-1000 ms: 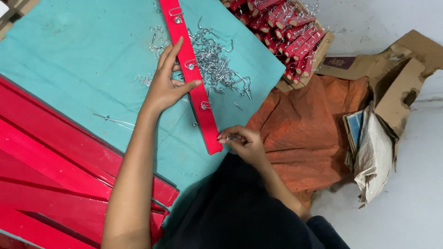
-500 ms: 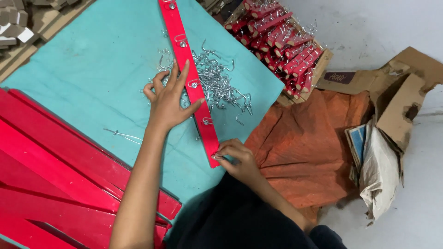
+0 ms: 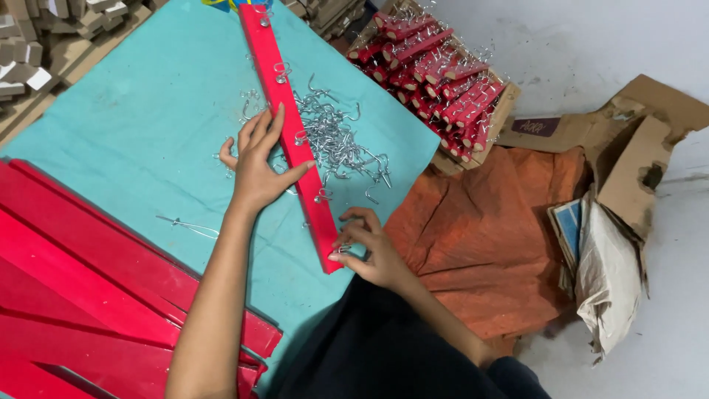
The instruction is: Assembling plastic hangers by manually inserting metal hooks into pre-drilled holes on plastic bars.
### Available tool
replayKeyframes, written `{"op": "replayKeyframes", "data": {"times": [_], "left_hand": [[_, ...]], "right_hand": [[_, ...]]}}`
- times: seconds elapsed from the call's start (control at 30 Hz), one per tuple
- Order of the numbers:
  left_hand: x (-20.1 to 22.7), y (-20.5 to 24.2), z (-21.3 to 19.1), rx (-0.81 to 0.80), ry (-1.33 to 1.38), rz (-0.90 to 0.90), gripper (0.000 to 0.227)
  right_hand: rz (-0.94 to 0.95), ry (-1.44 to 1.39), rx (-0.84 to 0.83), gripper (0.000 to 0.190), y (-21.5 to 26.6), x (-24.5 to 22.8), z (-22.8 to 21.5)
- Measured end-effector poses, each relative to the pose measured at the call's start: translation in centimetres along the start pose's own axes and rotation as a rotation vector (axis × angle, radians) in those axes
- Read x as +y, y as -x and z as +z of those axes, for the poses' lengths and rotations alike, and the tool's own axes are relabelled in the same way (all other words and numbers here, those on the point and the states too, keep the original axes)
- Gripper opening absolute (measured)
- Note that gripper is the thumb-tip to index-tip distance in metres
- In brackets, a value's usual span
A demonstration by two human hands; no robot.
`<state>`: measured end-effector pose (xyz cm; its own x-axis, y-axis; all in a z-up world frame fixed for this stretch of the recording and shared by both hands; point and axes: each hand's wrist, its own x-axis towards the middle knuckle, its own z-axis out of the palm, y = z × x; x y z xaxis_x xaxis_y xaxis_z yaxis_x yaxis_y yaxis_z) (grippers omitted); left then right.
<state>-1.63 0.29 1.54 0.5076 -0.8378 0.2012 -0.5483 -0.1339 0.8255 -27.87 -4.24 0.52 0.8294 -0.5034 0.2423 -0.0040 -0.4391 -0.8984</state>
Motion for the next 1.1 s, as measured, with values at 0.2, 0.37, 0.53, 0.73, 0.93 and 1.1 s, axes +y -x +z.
{"op": "replayKeyframes", "data": {"times": [0.2, 0.37, 0.53, 0.73, 0.93, 1.1], "left_hand": [[-0.5, -0.2, 1.0, 0.065, -0.001, -0.013, 0.085], [1.6, -0.2, 1.2, 0.100, 0.377, 0.107, 0.081], [3.5, -0.6, 1.2, 0.169, 0.493, 0.181, 0.074], [5.0, -2.9, 2.5, 0.228, 0.749, 0.110, 0.070], [8.6, -6.2, 7.0, 0.098, 0.845, 0.085, 0.065], [11.2, -10.9, 12.1, 0.003, 0.858, 0.131, 0.063]], "right_hand": [[-0.008, 0.093, -0.247, 0.019, -1.5, -1.1, 0.4], [-0.042, 0.063, -0.276, 0.020, -1.9, -2.3, 1.3], [-0.026, -0.122, -0.272, 0.016, -2.3, -2.7, 0.3], [0.027, -0.444, -0.395, 0.017, -3.0, -1.3, -2.0], [-0.102, -0.268, -0.487, 0.021, -3.9, -1.9, -7.0], [-0.054, -0.137, -0.454, 0.030, -4.7, 0.2, -11.8]]}}
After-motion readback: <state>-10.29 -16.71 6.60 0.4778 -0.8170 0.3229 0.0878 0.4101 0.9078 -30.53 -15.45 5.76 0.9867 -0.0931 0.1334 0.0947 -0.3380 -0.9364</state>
